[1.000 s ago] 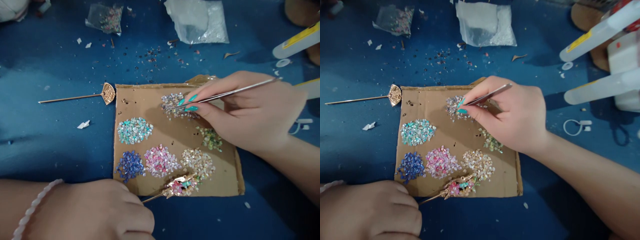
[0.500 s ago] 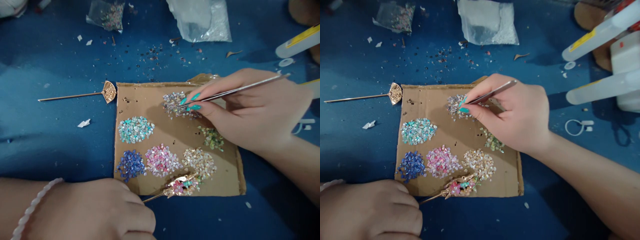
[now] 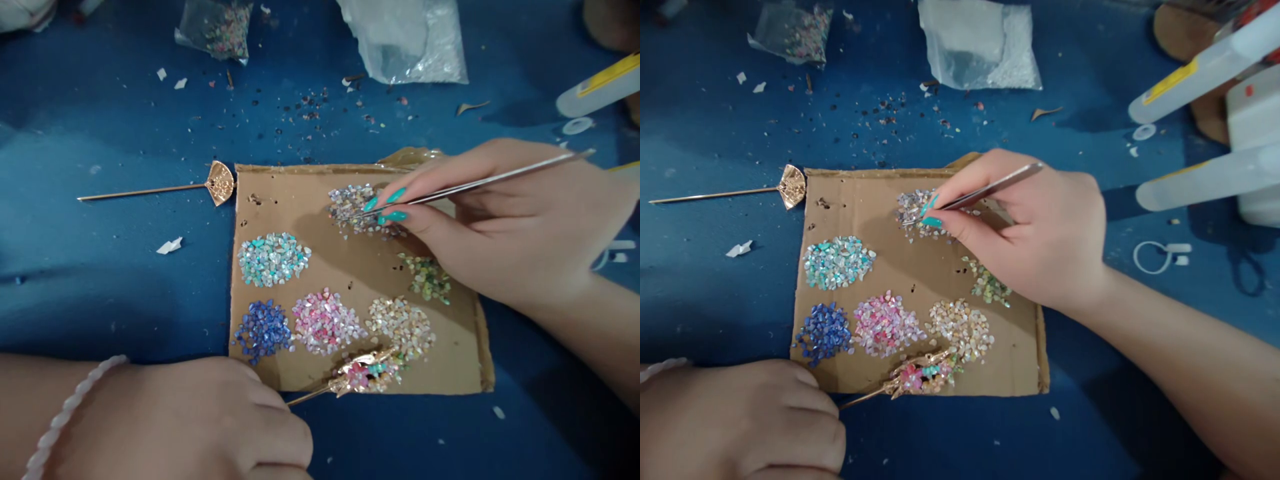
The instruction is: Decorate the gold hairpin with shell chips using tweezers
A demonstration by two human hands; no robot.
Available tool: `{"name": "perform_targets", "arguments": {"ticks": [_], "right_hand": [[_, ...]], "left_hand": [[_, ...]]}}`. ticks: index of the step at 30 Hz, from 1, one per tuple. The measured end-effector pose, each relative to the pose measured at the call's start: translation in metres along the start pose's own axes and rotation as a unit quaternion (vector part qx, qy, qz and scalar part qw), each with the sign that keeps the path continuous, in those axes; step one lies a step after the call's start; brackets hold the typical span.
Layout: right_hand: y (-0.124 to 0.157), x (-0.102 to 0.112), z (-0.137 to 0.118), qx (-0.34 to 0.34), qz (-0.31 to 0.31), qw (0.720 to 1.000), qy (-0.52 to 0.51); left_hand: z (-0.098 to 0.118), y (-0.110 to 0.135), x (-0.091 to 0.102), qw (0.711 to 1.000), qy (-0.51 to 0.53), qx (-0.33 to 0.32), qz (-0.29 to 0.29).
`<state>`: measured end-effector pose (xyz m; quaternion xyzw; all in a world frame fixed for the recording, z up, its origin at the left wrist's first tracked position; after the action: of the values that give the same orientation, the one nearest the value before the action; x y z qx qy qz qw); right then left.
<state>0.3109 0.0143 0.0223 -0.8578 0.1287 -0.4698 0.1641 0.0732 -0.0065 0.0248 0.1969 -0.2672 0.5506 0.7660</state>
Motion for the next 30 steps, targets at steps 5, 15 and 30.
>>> {"name": "perform_targets", "arguments": {"ticks": [5,15,30], "right_hand": [[0.0,0.002,0.002,-0.005,0.0,1.0,-0.014],[0.015,0.011,-0.007,-0.004,0.019,0.998,-0.058],[0.09,0.057,-0.019,0.039,-0.101,0.975,-0.197]], "left_hand": [[0.001,0.0,-0.001,1.0,0.006,0.008,0.029],[0.003,-0.001,0.004,1.0,-0.013,-0.01,0.006],[0.002,0.0,0.008,0.999,-0.014,-0.014,0.026]]}}
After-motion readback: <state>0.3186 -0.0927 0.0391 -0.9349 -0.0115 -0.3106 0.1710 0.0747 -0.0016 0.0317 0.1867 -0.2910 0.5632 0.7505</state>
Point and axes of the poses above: each hand's wrist, its own y-axis away from the middle knuckle, its own x-axis out of the back of the hand, z = x × y, the point moved 3 cm from there along -y, towards the middle knuckle, and after that the axes turned 4 degrees about -x, right-handed, at the moved point
